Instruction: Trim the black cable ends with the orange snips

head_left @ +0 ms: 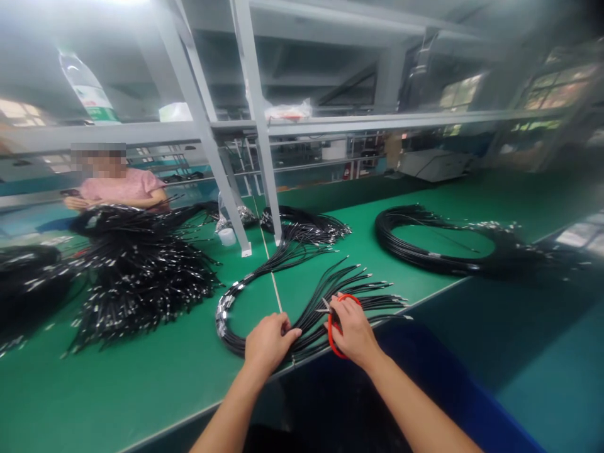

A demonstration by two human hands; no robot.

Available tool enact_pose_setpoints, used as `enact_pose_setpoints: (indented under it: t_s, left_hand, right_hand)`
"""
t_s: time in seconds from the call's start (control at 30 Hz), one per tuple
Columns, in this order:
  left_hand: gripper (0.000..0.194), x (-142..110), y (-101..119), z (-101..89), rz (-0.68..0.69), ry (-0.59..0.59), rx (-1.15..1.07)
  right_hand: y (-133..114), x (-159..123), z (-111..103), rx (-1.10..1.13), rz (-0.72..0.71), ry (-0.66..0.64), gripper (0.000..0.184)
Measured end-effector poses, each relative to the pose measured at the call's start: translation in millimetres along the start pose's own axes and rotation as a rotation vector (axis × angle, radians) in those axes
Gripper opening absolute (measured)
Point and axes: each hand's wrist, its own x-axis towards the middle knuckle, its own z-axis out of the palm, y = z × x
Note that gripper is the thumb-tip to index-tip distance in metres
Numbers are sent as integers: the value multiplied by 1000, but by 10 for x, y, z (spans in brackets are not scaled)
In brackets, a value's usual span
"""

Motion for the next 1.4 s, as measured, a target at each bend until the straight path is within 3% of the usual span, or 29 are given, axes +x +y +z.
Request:
enact_pose_setpoints:
  t_s: [0.27,0.47,0.67,0.8,0.97,1.17,1.27,1.4]
  left_hand:
    - [20,-40,52,21,-77,2,-2]
    - [16,80,71,-89,17,-17,-7]
    - [31,609,569,18,40,-6,-42]
    - [27,717,802,190,39,-34,-30]
    - [24,640,783,275,105,-95,-68]
    - [25,704,769,265,11,-75,-33]
    - [25,749,773,257,-16,-53,-11]
    - [25,806,783,220,-32,-36,23]
  right_hand:
    - [-49,24,-47,-10,21,-50,26]
    - [-111,38,-118,-49,69,-34,27]
    - [35,183,-201,-98,97,-30,23]
    - [99,188,-194,-98,114,-48,21]
    - [74,46,-217,-45,180,-17,24]
    - [23,107,-179,25,241,21,19]
    - [15,146,-320,99,294,94,21]
    - [20,-67,-735,196,441,198,31]
